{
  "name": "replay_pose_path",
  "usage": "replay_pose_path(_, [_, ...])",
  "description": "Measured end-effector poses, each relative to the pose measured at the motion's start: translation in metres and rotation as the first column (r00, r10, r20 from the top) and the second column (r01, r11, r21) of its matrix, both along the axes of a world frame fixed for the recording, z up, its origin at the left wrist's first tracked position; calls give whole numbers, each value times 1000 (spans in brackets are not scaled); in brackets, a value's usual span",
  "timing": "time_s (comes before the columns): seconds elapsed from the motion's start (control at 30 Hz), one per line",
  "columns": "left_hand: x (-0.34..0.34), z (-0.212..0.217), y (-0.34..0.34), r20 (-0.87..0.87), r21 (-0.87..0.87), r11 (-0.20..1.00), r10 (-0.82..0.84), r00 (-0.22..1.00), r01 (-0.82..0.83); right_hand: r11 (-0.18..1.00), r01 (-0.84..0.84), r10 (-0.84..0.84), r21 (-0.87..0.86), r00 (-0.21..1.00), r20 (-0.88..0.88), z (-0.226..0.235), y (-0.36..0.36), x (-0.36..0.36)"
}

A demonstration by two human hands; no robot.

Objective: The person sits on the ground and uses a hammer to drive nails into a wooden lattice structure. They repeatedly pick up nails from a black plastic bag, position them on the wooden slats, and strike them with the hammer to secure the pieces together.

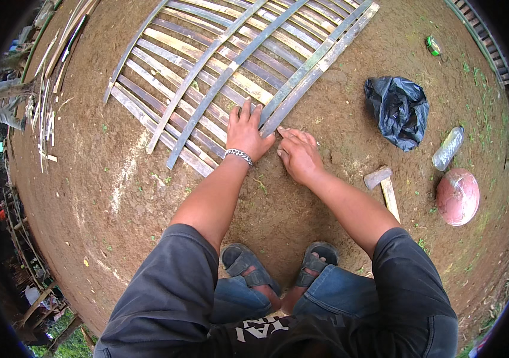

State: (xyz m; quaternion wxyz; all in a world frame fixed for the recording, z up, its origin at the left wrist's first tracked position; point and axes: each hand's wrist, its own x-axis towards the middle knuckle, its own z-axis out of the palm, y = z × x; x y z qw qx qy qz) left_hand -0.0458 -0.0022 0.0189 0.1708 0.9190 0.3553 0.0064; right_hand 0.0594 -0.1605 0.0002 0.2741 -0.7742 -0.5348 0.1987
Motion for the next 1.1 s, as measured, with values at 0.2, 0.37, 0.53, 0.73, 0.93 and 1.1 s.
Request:
replay_pose_path(0.2, [0, 1, 2, -3, -3, 1000, -11, 1000, 11, 1000, 14, -14, -3, 1000, -6, -2, -1, -1])
replay_pose_path(0.37, [-3, -1, 2, -25, 2, 1000, -20, 999, 20, 1000, 11, -12, -4, 1000, -19, -3, 0, 0])
replay_pose_path(0.53, [-6, -3, -1, -25, 82, 996, -44, 999, 46, 1000, 6, -6, 0, 1000, -3, -2, 0, -1])
replay_pose_path(0.73, [-7, -7, 0, 23, 110, 993, -48, 999, 45, 1000, -4, 4, -6, 1000, -22, -1, 0, 1])
replay_pose_path(0.93, [-6, -7, -2, 7, 163, 985, -48, 999, 46, 996, 71, -65, 53, 992, -110, 3, 1, 6])
replay_pose_path(1.1, [-5, -11, 0, 57, 136, 990, -52, 997, 44, 977, 191, -172, 90, 967, -186, 12, 15, 21])
